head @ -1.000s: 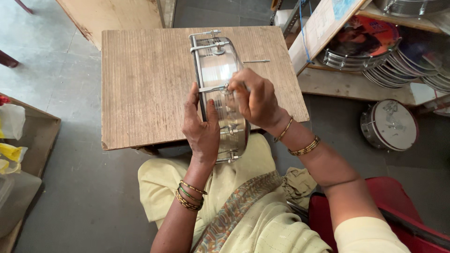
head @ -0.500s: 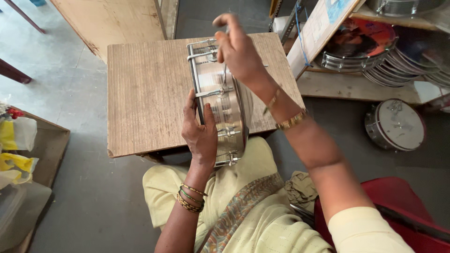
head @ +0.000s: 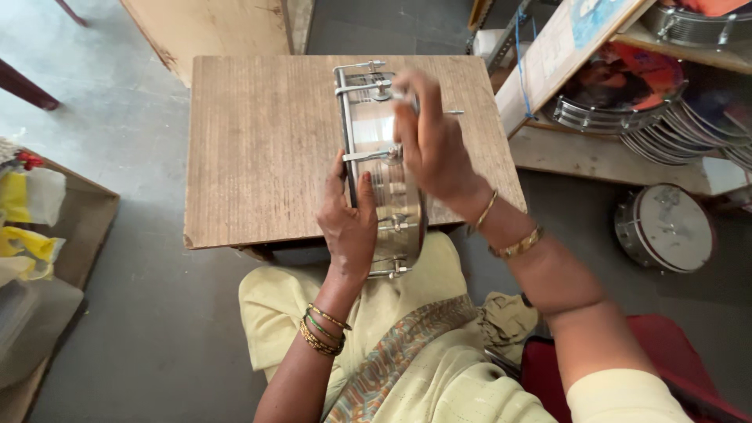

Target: The person tightens bolts on the side of a drum using a wrench, turning the drum over to reach different sections.

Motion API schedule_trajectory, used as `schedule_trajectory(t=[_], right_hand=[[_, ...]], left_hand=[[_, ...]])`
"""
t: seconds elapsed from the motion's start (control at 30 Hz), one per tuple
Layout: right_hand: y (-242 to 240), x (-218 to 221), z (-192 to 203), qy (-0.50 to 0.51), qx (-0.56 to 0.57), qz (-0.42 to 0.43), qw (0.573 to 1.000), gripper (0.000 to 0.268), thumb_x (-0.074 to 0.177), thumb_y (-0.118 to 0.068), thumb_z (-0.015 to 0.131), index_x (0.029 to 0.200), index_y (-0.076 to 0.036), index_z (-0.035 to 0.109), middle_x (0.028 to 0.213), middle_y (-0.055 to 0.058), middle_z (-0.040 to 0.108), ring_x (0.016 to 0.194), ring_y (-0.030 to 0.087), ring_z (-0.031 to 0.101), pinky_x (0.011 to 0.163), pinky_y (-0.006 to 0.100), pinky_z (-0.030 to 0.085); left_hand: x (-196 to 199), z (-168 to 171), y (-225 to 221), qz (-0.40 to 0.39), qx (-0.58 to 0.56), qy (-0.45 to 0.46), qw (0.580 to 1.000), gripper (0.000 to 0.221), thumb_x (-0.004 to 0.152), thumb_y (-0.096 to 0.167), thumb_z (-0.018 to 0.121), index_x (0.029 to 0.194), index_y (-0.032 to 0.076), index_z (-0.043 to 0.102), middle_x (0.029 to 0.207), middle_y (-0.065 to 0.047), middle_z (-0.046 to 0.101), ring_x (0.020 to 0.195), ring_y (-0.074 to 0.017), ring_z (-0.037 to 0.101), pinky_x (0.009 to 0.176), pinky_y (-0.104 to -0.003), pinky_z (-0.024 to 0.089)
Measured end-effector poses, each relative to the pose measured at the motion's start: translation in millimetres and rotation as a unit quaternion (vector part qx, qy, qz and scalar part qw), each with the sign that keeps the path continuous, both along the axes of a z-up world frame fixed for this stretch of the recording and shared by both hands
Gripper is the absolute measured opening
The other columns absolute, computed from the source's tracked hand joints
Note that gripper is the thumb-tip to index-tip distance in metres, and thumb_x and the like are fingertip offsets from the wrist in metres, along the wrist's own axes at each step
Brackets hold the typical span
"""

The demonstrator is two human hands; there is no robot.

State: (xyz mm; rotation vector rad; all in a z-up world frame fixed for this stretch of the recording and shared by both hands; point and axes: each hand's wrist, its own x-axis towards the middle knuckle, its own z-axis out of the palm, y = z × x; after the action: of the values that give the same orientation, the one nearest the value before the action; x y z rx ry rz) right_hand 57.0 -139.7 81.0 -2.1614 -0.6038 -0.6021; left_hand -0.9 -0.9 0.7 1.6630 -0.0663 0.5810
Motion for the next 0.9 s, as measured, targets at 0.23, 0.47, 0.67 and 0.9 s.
schedule_trajectory(t=[0.23, 0.47, 0.67, 0.9], right_hand=[[3.9, 75.3, 20.7, 0.376, 0.041, -0.009, 0.926, 0.024, 0.11, -0.019, 0.045, 0.129, -0.006, 0.052, 0.066, 0.002, 0.061, 0.044, 0.013, 0.044, 0.038, 0.031, 0.035], [-9.3, 26.2, 21.3, 0.042, 0.092, 0.019, 0.995, 0.021, 0.119, -0.012, 0.045, 0.138, -0.003, 0.045, 0.073, 0.004, 0.059, 0.061, 0.011, 0.058, 0.055, 0.027, 0.046], [-10.0, -9.0, -11.3, -0.113, -0.021, 0.046, 0.992, 0.025, 0.113, -0.004, 0.051, 0.135, -0.006, 0.04, 0.1, 0.015, 0.062, 0.078, 0.021, 0.071, 0.067, 0.034, 0.059], [-7.6, 2.0, -7.6, 0.001, -0.006, -0.016, 1.0, 0.024, 0.113, -0.005, 0.048, 0.136, -0.004, 0.042, 0.08, 0.009, 0.063, 0.07, 0.018, 0.069, 0.059, 0.032, 0.053]], left_hand=[[5.2, -0.3, -2.5, 0.03, 0.037, 0.003, 0.999, 0.044, 0.104, 0.017, 0.063, 0.143, 0.0, 0.055, 0.122, -0.025, 0.071, 0.105, -0.0347, 0.074, 0.084, -0.039, 0.058], [5.6, -3.5, -0.4, 0.037, 0.064, -0.012, 0.997, 0.041, 0.106, 0.016, 0.061, 0.143, -0.001, 0.055, 0.123, -0.027, 0.069, 0.11, -0.0408, 0.071, 0.089, -0.042, 0.057], [5.1, 0.5, -0.9, 0.032, 0.072, -0.03, 0.996, 0.042, 0.106, 0.016, 0.06, 0.144, 0.0, 0.053, 0.12, -0.028, 0.069, 0.106, -0.0408, 0.072, 0.085, -0.042, 0.058], [1.6, 4.5, -2.0, 0.027, 0.059, -0.004, 0.998, 0.046, 0.105, 0.016, 0.06, 0.148, 0.003, 0.051, 0.098, -0.024, 0.071, 0.077, -0.0331, 0.072, 0.068, -0.041, 0.055]])
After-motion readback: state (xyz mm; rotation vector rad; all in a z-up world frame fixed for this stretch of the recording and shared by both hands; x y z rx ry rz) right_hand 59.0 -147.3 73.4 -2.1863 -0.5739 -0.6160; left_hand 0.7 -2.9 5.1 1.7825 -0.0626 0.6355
